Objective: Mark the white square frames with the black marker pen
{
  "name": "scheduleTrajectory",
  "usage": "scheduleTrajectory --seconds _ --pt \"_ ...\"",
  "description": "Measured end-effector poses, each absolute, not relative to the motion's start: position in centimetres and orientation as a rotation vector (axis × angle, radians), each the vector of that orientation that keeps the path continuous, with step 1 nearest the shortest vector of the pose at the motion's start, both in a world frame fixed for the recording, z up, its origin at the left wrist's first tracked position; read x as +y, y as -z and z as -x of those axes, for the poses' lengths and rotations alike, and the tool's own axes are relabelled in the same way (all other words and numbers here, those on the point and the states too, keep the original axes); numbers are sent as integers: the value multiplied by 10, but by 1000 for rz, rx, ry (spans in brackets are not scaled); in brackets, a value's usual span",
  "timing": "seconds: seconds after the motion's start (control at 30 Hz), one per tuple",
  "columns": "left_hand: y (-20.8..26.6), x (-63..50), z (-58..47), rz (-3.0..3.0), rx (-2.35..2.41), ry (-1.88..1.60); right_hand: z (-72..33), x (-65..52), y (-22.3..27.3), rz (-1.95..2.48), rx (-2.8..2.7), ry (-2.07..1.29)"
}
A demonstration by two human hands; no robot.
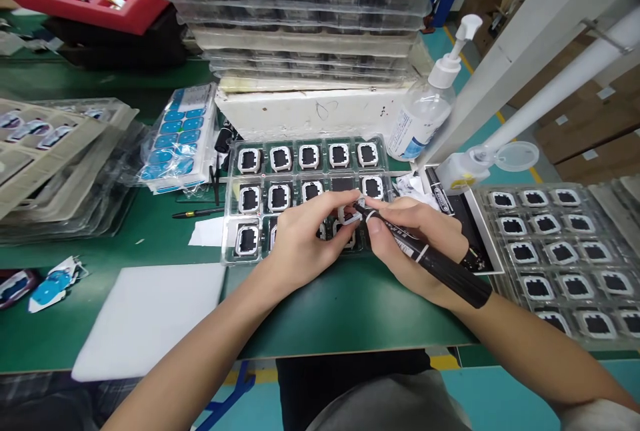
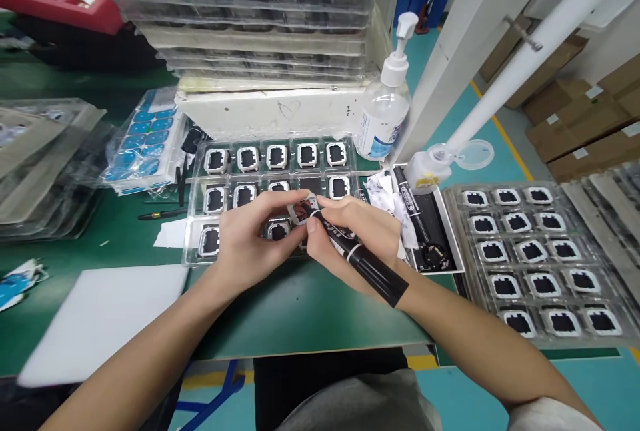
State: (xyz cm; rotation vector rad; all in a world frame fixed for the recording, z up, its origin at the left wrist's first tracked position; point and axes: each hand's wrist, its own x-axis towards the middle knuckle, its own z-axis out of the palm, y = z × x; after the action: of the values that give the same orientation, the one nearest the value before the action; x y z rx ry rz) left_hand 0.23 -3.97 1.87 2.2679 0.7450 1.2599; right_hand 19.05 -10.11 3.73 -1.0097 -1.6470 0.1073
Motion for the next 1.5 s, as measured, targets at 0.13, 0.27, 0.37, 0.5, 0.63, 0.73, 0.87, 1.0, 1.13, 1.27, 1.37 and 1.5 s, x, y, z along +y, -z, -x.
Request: scheduleTrajectory --seconds 0.13,0.27,0.37,0.5,0.63,0.73,0.87,1.0,1.13,1.27,1.37,1.5 --pt "-18 -40 -2 -2293 736 -1267 -192 -102 -37 1004 -1663 -80" --pt "-18 -40 -3 -2302 722 -1286 -192 -102 -35 1026 -1668 -55" --pt "-17 -40 -3 -2318 715 -1297 -191 -102 -35 1024 -1672 -41" --pt "-17 -40 -3 -2332 723 -1292 -190 -100 -37 985 -1678 -36" --pt "-16 -40 -3 -2324 731 -1291 -191 -100 -38 993 -1694 -48" --pt "-16 -41 -3 -2319 741 -1285 -191 -101 -38 1006 -1695 -54" --pt "-17 -41 -3 -2316 750 -1273 -191 -100 -37 992 -1684 -53" --pt "-18 -41 -4 -2308 750 -1271 -191 -100 -34 993 -1661 -75" --pt "-17 -41 -4 -2313 745 -1284 -191 -100 -32 994 -1643 -78" --pt "-16 -41 -4 -2320 747 -1287 -191 -100 -33 1000 -1660 -73" --pt "-16 -42 -5 -2320 762 -1281 -191 -100 -35 1002 -1675 -49" --pt "-15 -43 -5 -2319 778 -1272 -190 -100 -34 1005 -1676 -51"
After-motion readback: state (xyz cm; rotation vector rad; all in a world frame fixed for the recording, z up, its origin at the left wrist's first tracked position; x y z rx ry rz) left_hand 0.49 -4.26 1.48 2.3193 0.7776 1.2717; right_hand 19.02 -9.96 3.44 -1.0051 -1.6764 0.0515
